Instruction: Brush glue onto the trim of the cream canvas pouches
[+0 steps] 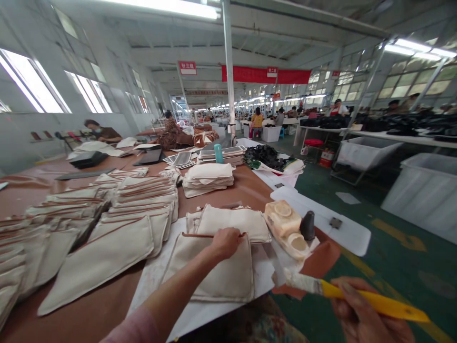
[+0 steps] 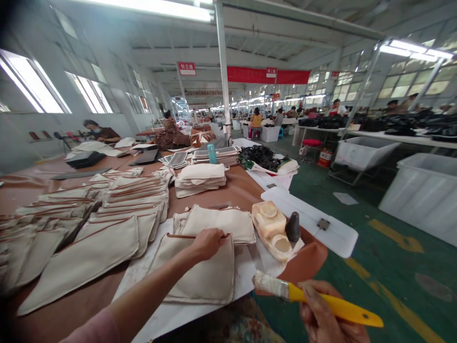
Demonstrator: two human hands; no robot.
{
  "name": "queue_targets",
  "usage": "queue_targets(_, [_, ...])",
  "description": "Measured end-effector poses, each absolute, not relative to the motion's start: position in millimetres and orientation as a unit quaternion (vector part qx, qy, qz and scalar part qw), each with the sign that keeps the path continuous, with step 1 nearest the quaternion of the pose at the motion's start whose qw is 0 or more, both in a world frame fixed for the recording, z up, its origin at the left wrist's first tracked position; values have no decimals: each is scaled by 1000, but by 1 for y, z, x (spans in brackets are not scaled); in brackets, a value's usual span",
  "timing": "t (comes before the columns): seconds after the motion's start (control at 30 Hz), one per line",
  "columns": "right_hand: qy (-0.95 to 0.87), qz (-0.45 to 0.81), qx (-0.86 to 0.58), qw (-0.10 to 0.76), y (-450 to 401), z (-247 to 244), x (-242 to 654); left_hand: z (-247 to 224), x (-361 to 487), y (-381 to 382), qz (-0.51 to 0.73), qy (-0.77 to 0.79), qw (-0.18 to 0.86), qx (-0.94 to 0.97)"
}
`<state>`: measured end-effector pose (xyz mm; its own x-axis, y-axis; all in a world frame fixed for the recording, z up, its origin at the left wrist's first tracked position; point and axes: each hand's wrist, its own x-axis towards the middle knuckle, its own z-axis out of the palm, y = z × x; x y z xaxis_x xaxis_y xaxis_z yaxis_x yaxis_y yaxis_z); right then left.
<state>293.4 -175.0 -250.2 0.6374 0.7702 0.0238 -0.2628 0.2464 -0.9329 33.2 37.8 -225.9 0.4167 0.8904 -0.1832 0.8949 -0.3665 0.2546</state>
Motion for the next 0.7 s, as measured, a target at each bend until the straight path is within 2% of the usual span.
queue_targets(0.2, [-316,307,-485,756,-143,-239,264,-222,24,27,73,472,251,842])
queue_targets(0.43, [-488,198,-494,692,-109,-232,225,-211,10,2,130,411,364,826])
queue_targets(0.6, [-556,144,-483,661,-94,-236,224,-209,9,-10,166,407,535,722])
queue_targets(0.7, [-569,125,-480,656,-97,-235,231,-207,10,-14,169,409,570,692])
